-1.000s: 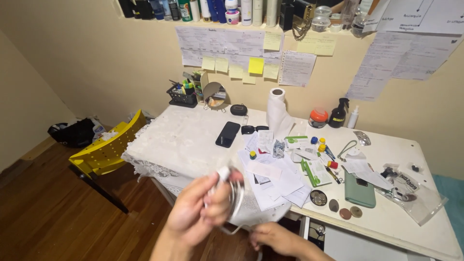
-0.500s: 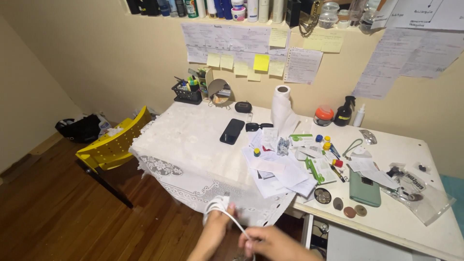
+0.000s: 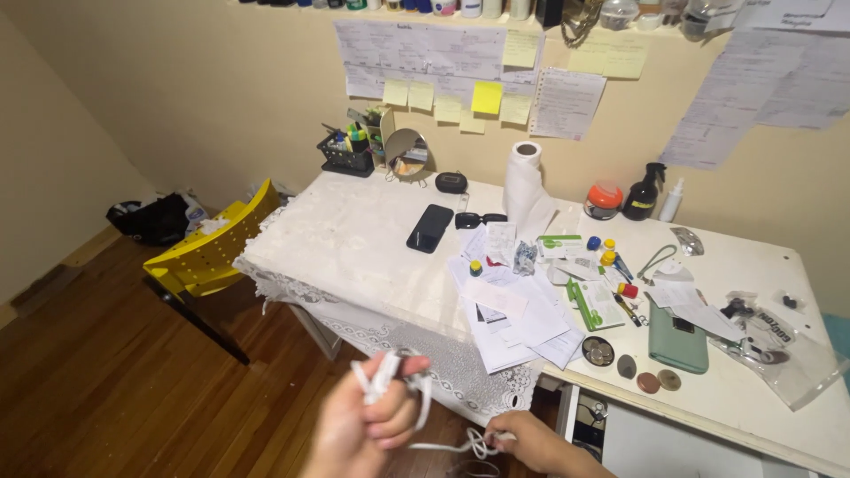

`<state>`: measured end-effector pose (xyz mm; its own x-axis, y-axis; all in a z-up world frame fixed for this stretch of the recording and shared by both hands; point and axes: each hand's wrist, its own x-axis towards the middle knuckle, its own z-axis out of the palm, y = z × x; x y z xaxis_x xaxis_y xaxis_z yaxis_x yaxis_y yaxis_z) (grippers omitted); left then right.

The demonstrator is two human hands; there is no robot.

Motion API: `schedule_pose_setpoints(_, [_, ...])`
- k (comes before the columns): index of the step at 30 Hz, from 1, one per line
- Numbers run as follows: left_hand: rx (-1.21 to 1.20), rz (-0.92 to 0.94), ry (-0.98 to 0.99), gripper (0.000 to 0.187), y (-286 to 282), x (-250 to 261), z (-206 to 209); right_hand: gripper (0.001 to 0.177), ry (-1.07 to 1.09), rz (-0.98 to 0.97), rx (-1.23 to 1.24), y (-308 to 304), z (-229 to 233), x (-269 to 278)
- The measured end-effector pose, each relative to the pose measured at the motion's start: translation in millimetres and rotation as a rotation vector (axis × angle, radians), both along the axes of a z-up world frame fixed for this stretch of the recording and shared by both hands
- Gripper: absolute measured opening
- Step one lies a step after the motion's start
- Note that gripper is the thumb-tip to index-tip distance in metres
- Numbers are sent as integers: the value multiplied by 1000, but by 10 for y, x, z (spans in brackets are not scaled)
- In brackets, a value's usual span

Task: The person retrieves a white USB cable from a drawer, untangles it, and coils it neatly using a twist-and-wrap method. They then place the coiled cable back into the drawer. The person also handles a small plastic bag containing accessories and a small box, placing them into the drawer as well.

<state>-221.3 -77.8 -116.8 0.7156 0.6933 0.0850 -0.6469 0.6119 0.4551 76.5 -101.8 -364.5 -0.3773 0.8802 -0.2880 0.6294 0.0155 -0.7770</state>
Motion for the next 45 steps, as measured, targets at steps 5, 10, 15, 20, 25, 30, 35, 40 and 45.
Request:
schedule_pose_setpoints(5, [149,-91,7,54,-30,-728,785,10,3,-39,-40,-52,150,-22])
schedule_pose_setpoints(10, [260,26,112,51,-53,-1329,1344,20,12,106,182,45,411,-278])
schedule_pose_setpoints(15, [222,108,16,65,-121,-2056,1196,22,-75,123,29,-9,785,-548])
schedule_pose_setpoints(20, [175,165,78,71,-149,-2322,1067,38,-123,192,-76,-96,954,-624])
schedule_pose_setpoints(25, [128,284,435,67,-165,-2317,1108,54,242,143,51,-104,529,-659])
schedule_pose_setpoints(30, [86,386,711,66,-207,-2302,1204,38,119,-90,-31,-16,422,-620])
schedule_pose_setpoints(35, [25,500,987,66,-299,-1812,1274,36,373,-119,84,84,1404,-1174])
schedule_pose_setpoints(40, [-118,77,375,25,95,-245,935,44,720,231,68,-51,2208,-1664])
schedule_pose_setpoints(45, [-147,292,277,20,368,190,1016,42,787,-143,21,3,1821,-1132])
